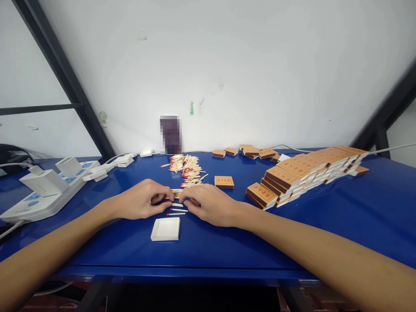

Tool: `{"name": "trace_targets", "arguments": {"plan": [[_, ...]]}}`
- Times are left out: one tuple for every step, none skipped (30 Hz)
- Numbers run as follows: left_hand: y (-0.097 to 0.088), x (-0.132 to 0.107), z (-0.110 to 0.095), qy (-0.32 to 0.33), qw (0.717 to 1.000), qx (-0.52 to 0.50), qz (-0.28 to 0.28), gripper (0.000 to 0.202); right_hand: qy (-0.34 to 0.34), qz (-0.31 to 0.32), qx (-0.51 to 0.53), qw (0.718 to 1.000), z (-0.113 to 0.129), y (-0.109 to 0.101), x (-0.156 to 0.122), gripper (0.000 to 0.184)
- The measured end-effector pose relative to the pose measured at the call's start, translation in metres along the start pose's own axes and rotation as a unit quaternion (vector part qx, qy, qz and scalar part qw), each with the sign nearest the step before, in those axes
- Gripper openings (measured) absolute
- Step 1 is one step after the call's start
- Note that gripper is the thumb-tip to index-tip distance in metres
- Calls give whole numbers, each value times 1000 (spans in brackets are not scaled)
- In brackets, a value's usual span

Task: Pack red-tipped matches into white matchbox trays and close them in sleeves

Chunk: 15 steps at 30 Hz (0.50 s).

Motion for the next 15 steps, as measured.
{"name": "trace_targets", "arguments": {"plan": [[0,0,0,1,1000,1,0,14,0,0,-1,1000,0,0,0,18],[0,0,0,2,1000,0,0,13,0,-1,-2,1000,0,0,0,18],[0,0,1,2,1000,-1,-1,13,-1,-1,-2,1000,0,0,0,18],[0,1,1,2,1000,-5,-1,14,-1,-1,-2,1000,0,0,0,18],[1,1,2,0,1000,-9,-3,14,-2,-1,-3,1000,0,0,0,17],[1,1,2,-3,1000,-14,-4,14,-2,-1,-3,1000,0,0,0,17],[2,1,3,-7,1000,-20,-5,14,-2,-1,-4,1000,0,0,0,17],[2,1,4,-11,1000,-27,-5,14,0,-1,-6,1000,0,0,0,16],[3,2,4,-16,999,-34,-5,14,1,-1,-7,1000,0,0,0,16],[4,2,4,-21,999,-41,-4,14,2,0,-8,1000,0,0,0,16],[5,2,4,-25,999,-47,-2,14,3,1,-8,1000,0,0,0,15],[5,2,4,-28,998,-53,0,15,4,2,-8,1000,0,0,0,15],[6,2,3,-30,998,-59,2,15,5,4,-8,1000,1,0,0,15],[7,2,2,-31,997,-65,5,15,5,6,-7,1000,1,0,0,15],[7,2,2,-31,997,-73,8,15,6,7,-7,1000,1,0,0,15]]}}
Point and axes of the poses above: each hand's wrist, its own x-axis towards the middle knuckle, its own y-axis out of the palm, z = x × y, the point moved 4 cm from there along x, towards the middle knuckle, and after that the axes turned 6 degrees about y, right-handed, at the moved point
